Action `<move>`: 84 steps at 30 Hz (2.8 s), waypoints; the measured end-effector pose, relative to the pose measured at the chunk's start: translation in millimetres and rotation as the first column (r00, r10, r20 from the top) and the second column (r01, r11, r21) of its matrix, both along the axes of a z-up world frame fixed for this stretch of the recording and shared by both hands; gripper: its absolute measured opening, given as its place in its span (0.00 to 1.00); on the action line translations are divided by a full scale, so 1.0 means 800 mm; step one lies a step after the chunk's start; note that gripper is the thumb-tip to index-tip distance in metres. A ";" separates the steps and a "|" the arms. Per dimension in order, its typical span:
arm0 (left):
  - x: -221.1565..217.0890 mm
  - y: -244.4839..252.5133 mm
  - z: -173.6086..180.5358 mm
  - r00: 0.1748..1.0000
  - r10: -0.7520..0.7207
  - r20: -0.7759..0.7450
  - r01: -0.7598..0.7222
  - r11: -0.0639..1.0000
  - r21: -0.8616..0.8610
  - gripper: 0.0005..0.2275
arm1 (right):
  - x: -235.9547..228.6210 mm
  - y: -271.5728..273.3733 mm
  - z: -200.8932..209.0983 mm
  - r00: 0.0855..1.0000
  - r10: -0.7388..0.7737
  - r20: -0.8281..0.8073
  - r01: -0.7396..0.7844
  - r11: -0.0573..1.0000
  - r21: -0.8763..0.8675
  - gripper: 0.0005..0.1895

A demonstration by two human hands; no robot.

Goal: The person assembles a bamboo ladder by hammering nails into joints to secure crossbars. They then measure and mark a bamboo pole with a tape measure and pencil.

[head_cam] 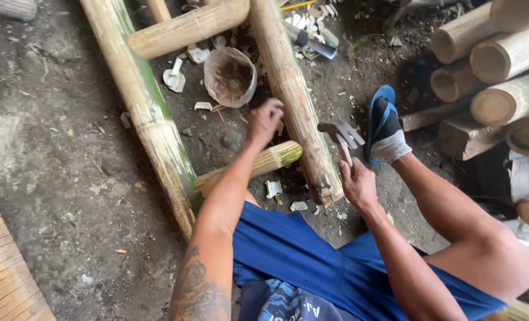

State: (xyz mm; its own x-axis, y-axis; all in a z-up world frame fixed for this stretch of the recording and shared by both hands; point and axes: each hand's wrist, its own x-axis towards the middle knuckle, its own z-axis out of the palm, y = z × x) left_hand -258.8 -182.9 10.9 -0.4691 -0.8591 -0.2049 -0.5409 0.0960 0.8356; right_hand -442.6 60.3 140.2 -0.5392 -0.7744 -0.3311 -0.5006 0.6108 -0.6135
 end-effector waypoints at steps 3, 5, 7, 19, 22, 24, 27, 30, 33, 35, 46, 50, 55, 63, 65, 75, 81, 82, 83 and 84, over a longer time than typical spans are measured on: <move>-0.023 0.075 -0.018 0.989 -0.142 0.031 0.143 0.989 -0.043 0.10 | -0.001 0.016 -0.009 1.000 0.023 0.020 -0.025 0.998 0.065 0.20; -0.028 0.116 -0.033 0.974 -0.219 -0.064 0.174 0.894 -0.413 0.16 | 0.000 0.035 -0.011 0.998 0.052 0.035 -0.054 0.997 0.047 0.19; -0.031 0.129 -0.045 0.972 -0.206 -0.110 0.155 0.923 -0.352 0.10 | 0.000 0.042 -0.015 0.995 0.095 0.031 -0.095 0.995 -0.023 0.18; -0.043 0.147 -0.064 0.998 -0.055 0.022 0.058 0.986 -0.159 0.19 | 0.020 0.026 -0.034 0.963 0.266 -0.047 -0.248 0.938 0.241 0.13; -0.045 0.150 -0.069 0.996 -0.054 0.065 0.066 0.975 -0.213 0.20 | 0.028 0.024 -0.020 0.967 0.250 -0.055 -0.244 0.966 0.088 0.14; -0.047 0.149 -0.071 0.997 -0.051 0.063 0.062 0.978 -0.200 0.21 | 0.028 0.019 -0.012 0.961 0.266 -0.071 -0.275 0.944 -0.181 0.15; -0.040 0.151 -0.068 0.990 -0.073 0.124 0.079 0.996 -0.044 0.21 | 0.027 0.013 -0.012 0.963 0.266 -0.044 -0.259 0.957 0.129 0.16; -0.039 0.141 -0.063 0.968 -0.171 0.186 0.169 0.985 0.027 0.27 | 0.012 0.014 -0.026 0.972 0.218 -0.085 -0.201 0.964 0.176 0.15; -0.032 0.142 -0.058 0.951 -0.217 0.220 0.253 0.955 -0.155 0.50 | 0.002 0.035 -0.044 0.976 0.191 -0.100 -0.204 0.970 -0.135 0.11; -0.033 0.143 -0.053 0.910 -0.208 0.358 0.233 0.972 -0.027 0.64 | -0.002 0.043 -0.055 0.940 0.291 -0.177 -0.335 0.885 -0.324 0.10; -0.013 0.118 -0.055 0.837 -0.337 0.431 0.299 0.941 0.156 0.65 | -0.018 0.060 -0.086 0.878 0.474 -0.064 -0.470 0.832 -0.294 0.16; -0.001 0.134 -0.071 0.825 -0.324 0.463 0.341 0.939 0.049 0.65 | -0.018 0.075 -0.127 0.885 0.452 -0.111 -0.450 0.892 0.040 0.12; -0.009 0.119 -0.073 0.760 -0.427 0.491 0.348 0.904 0.248 0.64 | -0.018 0.046 -0.137 0.953 0.259 -0.155 -0.286 0.938 -0.193 0.05; -0.019 0.106 -0.084 0.725 -0.461 0.513 0.350 0.887 0.302 0.59 | -0.018 0.019 -0.132 0.966 0.193 -0.170 -0.195 0.981 0.008 0.12; -0.011 0.115 -0.086 0.742 -0.447 0.500 0.352 0.894 0.276 0.58 | -0.009 0.027 -0.132 0.958 0.241 -0.157 -0.259 0.961 -0.102 0.12; -0.017 0.104 -0.068 0.703 -0.452 0.548 0.366 0.892 0.266 0.59 | 0.000 -0.071 -0.115 0.988 0.126 -0.091 -0.133 0.988 -0.079 0.17; -0.013 0.117 -0.077 0.718 -0.448 0.532 0.326 0.892 0.312 0.57 | -0.002 -0.240 -0.142 0.982 0.186 -0.020 -0.186 0.964 -0.191 0.23; -0.014 0.118 -0.080 0.746 -0.433 0.506 0.316 0.899 0.305 0.56 | -0.005 -0.275 -0.147 0.984 0.181 0.002 -0.179 0.974 -0.142 0.24; -0.012 0.120 -0.083 0.772 -0.417 0.480 0.305 0.905 0.296 0.56 | -0.005 -0.301 -0.153 0.980 0.197 0.005 -0.195 0.971 -0.136 0.23; -0.010 0.117 -0.088 0.799 -0.394 0.454 0.291 0.915 0.281 0.54 | -0.007 -0.335 -0.159 0.974 0.228 0.002 -0.225 0.965 -0.137 0.23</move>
State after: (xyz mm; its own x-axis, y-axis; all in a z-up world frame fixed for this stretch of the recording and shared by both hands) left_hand -266.5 -89.4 -59.9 -0.5170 -0.5819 -0.6278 -0.8438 0.2230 0.4881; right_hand -447.9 -208.1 12.8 -0.3394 -0.9138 -0.2232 -0.6044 0.3937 -0.6926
